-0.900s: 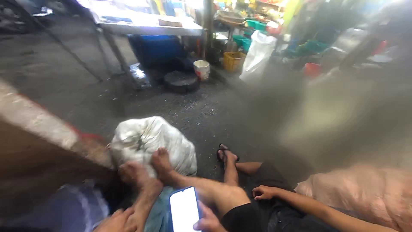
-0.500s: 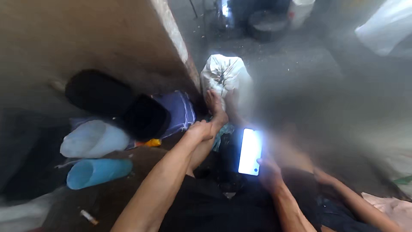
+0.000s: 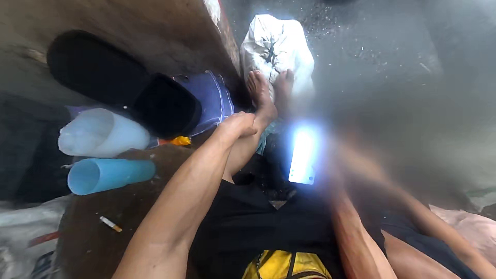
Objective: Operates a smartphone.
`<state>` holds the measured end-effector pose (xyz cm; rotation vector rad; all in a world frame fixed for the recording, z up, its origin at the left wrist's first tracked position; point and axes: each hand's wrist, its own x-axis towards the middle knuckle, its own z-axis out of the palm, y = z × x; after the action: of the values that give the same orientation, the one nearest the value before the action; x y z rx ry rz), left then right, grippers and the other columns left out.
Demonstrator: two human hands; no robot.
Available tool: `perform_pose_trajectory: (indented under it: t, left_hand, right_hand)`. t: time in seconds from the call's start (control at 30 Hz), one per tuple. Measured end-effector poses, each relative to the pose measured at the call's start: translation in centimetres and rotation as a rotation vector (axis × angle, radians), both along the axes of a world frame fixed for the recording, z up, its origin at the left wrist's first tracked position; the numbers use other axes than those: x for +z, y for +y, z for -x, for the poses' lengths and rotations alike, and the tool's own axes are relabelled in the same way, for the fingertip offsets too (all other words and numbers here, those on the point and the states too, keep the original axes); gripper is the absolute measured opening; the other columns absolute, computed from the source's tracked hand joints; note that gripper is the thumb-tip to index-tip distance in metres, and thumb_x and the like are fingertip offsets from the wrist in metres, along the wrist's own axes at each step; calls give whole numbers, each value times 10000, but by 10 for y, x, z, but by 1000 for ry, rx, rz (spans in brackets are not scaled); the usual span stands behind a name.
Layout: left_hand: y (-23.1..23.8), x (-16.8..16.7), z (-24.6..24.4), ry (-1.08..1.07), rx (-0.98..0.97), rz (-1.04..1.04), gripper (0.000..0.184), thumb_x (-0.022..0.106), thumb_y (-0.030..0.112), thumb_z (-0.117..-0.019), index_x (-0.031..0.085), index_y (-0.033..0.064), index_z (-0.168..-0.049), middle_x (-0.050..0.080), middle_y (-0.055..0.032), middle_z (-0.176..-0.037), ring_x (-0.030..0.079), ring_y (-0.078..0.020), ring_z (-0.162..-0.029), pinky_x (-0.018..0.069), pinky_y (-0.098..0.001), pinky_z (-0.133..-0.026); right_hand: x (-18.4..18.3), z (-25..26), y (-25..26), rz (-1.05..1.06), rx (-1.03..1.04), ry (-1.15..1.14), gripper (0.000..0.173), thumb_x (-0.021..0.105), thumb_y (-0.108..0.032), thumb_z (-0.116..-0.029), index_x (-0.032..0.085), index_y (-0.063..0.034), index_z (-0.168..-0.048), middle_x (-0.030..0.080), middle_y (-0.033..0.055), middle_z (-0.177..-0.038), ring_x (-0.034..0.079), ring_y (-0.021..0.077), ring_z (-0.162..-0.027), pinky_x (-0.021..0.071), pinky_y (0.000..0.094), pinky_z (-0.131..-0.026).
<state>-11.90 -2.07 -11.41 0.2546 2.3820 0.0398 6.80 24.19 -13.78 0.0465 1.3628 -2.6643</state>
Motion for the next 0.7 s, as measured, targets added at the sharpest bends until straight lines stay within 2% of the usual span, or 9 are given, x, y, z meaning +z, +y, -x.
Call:
perform_pose_trajectory:
  t: [0.07,0.17,0.37,0.5,0.57,0.7]
  left_hand:
    - [9,12,-2,-12,-31,35,369,626,375,-984,658,57,-1167,689,-216,-1089,659,-420,-1065,502,-658,-891]
    - [30,35,-8,-48,-42,109,336,588,343,-1027,638,57,-1196,681,-209,-1109,650,-405,-1077,492,-620,-898]
    - [9,5,-1,-25,-51,-11,375,643,388,-980,673,60,-1161,694,-219,-1080,660,-428,-1065,498,-673,-892]
    - [19,24,-1,-131,-31,37,373,598,374,-1020,647,59,-1214,675,-219,-1172,632,-419,-1149,474,-647,-952]
    - [14,13,-3,-64,-57,12,350,596,395,-1001,661,74,-1126,692,-202,-1069,660,-406,-1061,503,-645,-879]
    - [14,7,-3,-48,-63,7,354,599,401,-998,665,82,-1136,696,-197,-1062,664,-406,-1057,505,-650,-883]
  right_hand:
    - [3,1,-2,7,0,-9,686,569,-118,-841,310,43,-1455,618,132,-1274,659,192,-1128,564,406,-973]
    - [5,1,-5,-2,-15,-20,669,558,-109,-839,321,39,-1446,627,116,-1257,664,173,-1115,568,388,-960]
    - [0,1,-6,-20,5,-17,662,549,-112,-844,333,45,-1449,622,134,-1267,660,188,-1123,565,399,-966]
    - [1,2,-6,-13,18,-18,658,552,-120,-842,338,35,-1445,623,125,-1262,660,187,-1122,567,401,-964]
    - [1,2,-5,-23,15,-2,666,551,-131,-844,334,31,-1453,620,118,-1272,657,179,-1125,562,394,-968]
    - [-1,0,-4,-24,19,17,685,546,-141,-849,319,36,-1470,612,123,-1295,652,184,-1141,556,403,-983]
